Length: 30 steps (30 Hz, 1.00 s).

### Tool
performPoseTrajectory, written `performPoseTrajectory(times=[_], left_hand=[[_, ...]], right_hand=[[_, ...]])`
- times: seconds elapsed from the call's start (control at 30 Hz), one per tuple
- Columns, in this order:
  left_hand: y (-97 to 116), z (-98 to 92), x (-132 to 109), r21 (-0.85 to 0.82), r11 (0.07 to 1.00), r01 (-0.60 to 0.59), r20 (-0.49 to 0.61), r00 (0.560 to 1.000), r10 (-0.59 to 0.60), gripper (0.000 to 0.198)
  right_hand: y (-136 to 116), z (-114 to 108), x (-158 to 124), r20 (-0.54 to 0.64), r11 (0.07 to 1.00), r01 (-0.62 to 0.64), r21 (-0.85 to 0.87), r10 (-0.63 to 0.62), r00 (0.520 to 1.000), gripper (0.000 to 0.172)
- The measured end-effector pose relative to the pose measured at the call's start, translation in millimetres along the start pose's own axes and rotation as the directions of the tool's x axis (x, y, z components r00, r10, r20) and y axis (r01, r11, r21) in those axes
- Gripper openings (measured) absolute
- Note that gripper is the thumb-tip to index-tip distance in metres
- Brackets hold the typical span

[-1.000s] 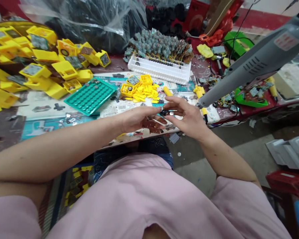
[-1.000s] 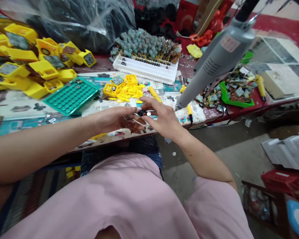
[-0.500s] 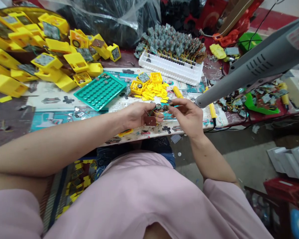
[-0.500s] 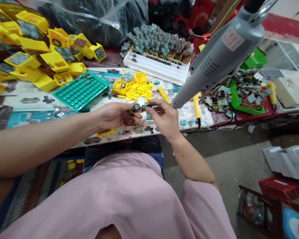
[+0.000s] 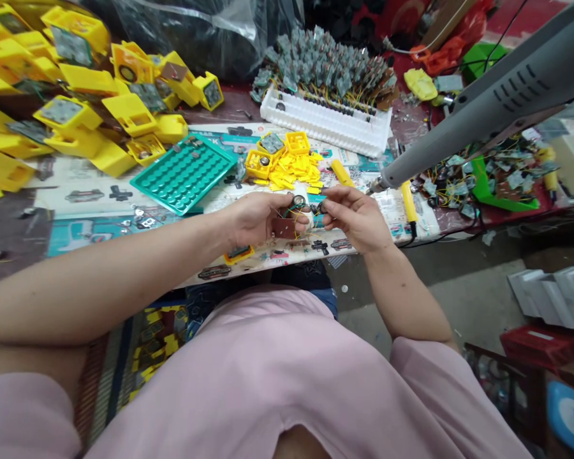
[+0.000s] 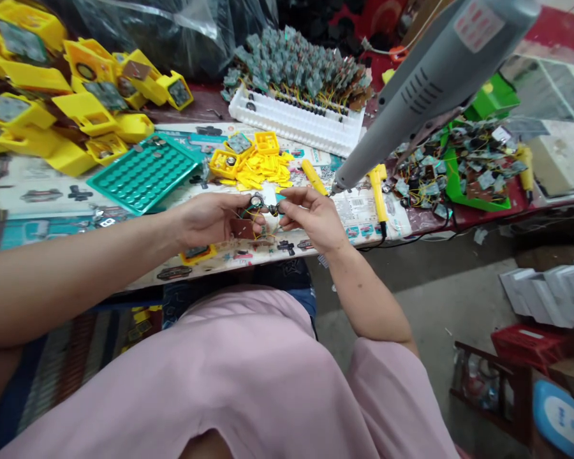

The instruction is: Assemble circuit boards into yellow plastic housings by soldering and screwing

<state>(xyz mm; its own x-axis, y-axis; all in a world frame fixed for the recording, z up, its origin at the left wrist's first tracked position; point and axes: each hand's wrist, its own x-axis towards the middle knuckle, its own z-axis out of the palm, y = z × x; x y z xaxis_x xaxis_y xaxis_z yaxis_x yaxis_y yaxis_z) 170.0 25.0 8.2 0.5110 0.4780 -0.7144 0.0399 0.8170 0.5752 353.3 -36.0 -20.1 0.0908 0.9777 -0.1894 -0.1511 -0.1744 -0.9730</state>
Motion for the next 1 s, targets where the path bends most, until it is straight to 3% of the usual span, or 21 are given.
performPoseTrajectory(times=[0.33, 0.4, 0.5, 0.57, 0.67, 0.73, 0.8, 0.83, 0.9, 0.93, 1.0], left_hand=[[1, 0.8, 7, 0.053, 0.999, 0.009, -0.049, 0.999, -0.006, 0.018], [1, 0.8, 8, 0.143, 0.990, 0.012, -0.045, 0.999, -0.006, 0.017], [4, -2.7, 11, 0.422, 0.903, -0.082, 0.069, 0.996, 0.058, 0.020], [7, -6.4, 14, 0.668, 0.714, -0.209, 0.160, 0.978, 0.137, 0.035], [10, -9.7, 15, 0.934, 0.190, -0.303, 0.250, 0.933, 0.259, 0.047], [10, -8.7, 14, 0.948, -0.147, -0.282, 0.316, 0.886, 0.339, 0.049], [8, -5.4, 11, 0.906, -0.335, -0.258, 0.390, 0.818, 0.423, 0.049], [7, -3.2, 10, 0.891, -0.365, -0.271, 0.425, 0.780, 0.460, 0.049], [6, 1.3, 10, 0.880, -0.308, -0.361, 0.472, 0.724, 0.502, 0.048], [6, 3.1, 11, 0.879, -0.224, -0.420, 0.473, 0.719, 0.510, 0.045], [7, 4.6, 14, 0.869, 0.034, -0.493, 0.412, 0.762, 0.500, 0.032]], right_hand=[[3, -9, 2, -0.019, 0.992, -0.114, 0.060, 0.116, 0.993, 0.059], [4, -11, 2, -0.025, 0.992, -0.109, 0.056, 0.111, 0.994, 0.057], [7, -12, 4, -0.031, 0.992, -0.109, 0.065, 0.111, 0.993, 0.056], [9, -13, 6, -0.035, 0.991, -0.107, 0.075, 0.110, 0.993, 0.057], [13, -14, 9, -0.040, 0.991, -0.096, 0.098, 0.100, 0.994, 0.058], [15, -14, 10, -0.030, 0.989, -0.089, 0.117, 0.093, 0.995, 0.059], [15, -13, 10, -0.009, 0.988, -0.080, 0.132, 0.082, 0.997, 0.059], [14, -12, 10, 0.005, 0.988, -0.074, 0.134, 0.074, 0.997, 0.059], [11, -10, 8, 0.043, 0.991, -0.052, 0.123, 0.047, 0.998, 0.056], [8, -8, 8, 0.065, 0.993, -0.032, 0.109, 0.025, 0.998, 0.054], [4, -4, 6, 0.075, 0.997, 0.038, 0.066, -0.043, 0.996, 0.051]])
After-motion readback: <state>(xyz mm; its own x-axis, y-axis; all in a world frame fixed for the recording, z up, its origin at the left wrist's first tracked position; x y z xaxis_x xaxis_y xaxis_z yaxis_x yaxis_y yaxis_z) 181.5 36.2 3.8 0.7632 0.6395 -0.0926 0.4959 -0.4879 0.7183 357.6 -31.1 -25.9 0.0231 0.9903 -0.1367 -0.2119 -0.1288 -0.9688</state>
